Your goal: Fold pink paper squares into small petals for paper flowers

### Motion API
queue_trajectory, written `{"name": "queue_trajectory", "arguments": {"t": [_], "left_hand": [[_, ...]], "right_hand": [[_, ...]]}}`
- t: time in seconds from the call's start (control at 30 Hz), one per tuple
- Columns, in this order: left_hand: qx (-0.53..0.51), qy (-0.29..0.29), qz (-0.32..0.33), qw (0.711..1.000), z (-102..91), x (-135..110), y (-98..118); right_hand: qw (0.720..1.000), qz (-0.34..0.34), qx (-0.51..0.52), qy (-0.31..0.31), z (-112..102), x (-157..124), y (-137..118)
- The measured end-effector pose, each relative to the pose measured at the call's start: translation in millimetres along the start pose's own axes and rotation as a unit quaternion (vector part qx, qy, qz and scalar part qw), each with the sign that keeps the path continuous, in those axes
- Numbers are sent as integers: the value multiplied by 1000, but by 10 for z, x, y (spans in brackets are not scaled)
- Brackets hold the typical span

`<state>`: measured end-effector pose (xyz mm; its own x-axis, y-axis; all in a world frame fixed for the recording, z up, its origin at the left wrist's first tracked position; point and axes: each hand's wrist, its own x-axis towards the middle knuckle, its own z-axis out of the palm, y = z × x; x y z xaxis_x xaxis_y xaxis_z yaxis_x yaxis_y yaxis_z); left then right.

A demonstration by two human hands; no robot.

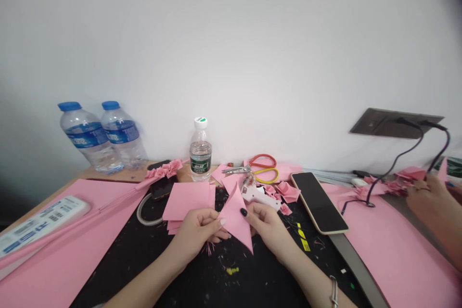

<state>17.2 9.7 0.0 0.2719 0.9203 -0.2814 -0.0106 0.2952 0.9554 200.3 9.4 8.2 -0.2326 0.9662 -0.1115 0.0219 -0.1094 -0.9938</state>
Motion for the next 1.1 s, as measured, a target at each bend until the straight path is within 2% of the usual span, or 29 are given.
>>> {"name": "queue_trajectory", "arguments": {"t": [0.13, 0.4, 0.63, 0.8, 0.93, 1.03, 1.1], "left_hand": [[-9, 19, 8, 1000, -13, 23, -12], [-35, 36, 16, 999, -29, 11, 9], [-62, 61, 8, 996, -11, -15, 60], [-79, 93, 20, 992, -33, -3, 58], [-88, 99, 33, 991, -71, 16, 32], [-70, 90, 34, 993, -75, 21, 20], [-36, 60, 34, 997, -60, 17, 13]], "right_hand": [[999, 16, 5, -41, 19, -15, 27], [998, 22, 8, -56, 77, -49, 85], [996, 16, -87, -15, 63, -43, 126], [996, -4, -84, -33, 62, -38, 155], [991, 3, -125, -42, 35, -32, 162], [992, -10, -119, -36, -20, -4, 125], [994, -22, -104, -3, -56, 14, 82]]}}
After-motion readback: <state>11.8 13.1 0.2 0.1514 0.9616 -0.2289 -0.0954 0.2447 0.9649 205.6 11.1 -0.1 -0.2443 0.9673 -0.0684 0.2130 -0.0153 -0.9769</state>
